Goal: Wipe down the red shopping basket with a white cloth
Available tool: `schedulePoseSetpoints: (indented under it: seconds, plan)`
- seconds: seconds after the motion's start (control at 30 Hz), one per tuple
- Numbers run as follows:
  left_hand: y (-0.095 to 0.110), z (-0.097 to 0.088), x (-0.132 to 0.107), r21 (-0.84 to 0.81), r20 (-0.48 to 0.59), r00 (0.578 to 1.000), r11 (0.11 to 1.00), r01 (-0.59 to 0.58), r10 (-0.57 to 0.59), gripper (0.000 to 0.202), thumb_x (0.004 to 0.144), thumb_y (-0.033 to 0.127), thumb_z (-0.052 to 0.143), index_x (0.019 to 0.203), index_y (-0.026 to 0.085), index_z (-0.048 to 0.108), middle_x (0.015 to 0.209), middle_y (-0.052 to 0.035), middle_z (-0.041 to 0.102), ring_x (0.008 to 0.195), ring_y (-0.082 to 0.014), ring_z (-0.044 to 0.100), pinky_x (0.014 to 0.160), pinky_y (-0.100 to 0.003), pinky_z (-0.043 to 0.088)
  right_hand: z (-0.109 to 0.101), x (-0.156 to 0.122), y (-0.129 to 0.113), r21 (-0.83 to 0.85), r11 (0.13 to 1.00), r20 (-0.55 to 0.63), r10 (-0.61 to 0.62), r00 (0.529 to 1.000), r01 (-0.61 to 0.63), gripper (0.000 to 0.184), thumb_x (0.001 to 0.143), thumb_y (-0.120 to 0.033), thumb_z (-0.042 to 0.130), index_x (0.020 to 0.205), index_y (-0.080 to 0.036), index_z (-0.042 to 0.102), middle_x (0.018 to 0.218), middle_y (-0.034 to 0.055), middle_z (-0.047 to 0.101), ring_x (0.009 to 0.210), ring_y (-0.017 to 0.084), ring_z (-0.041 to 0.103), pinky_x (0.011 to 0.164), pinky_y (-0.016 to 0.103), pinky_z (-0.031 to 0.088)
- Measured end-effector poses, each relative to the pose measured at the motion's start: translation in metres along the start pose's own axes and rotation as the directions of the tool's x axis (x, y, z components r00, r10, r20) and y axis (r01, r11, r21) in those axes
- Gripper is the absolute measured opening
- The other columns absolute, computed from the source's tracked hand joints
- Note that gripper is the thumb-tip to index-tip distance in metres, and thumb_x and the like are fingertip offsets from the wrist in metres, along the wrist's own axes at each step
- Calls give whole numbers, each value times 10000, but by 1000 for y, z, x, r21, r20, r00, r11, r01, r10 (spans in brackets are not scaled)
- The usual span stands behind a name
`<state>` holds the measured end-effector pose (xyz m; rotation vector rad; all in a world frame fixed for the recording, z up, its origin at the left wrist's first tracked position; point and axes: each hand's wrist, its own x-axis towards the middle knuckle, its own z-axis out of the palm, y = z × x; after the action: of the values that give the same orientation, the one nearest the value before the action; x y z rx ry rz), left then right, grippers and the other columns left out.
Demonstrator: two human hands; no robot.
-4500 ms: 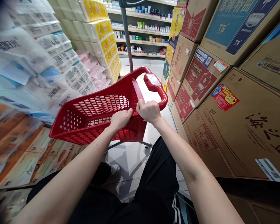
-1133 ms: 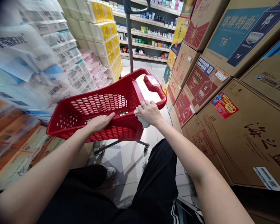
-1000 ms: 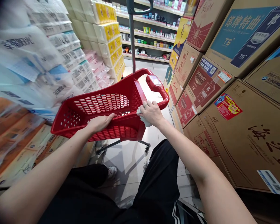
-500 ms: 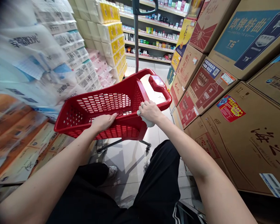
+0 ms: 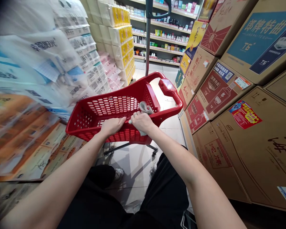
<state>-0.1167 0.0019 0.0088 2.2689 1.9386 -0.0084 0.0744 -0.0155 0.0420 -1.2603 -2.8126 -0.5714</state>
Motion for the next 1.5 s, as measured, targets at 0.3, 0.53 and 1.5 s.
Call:
schedulePoseSetpoints:
  seconds: [0.3,0.53,1.5]
  plan:
    - [-4,1,-2,-40,-28,1000,999,-1,0,860,913,625,39,920,137,747,970,-185,725,961,-338,668,822,-419,481,-20,-24,23,-52,992,92,121,988,-116,256,947,-140,334,963,-121,588,948,160,669,888,284,603,720,369,370]
    - [1,-1,-5,-69,-48,999,998,0,-4,827,934,589,65,911,134,756,969,-177,728,978,-321,669,844,-412,483,-12,-20,22,-76,993,83,100,991,-94,260,938,-124,335,925,-128,595,918,153,679,875,280,618,727,364,383]
    - [-9,-7,-16,-382,-111,994,923,-50,8,573,943,613,162,1257,371,575,1170,16,696,1070,-235,639,888,-351,456,-5,21,-30,85,995,132,44,990,-55,323,959,-137,304,1087,-104,598,1000,160,692,918,257,654,745,352,450]
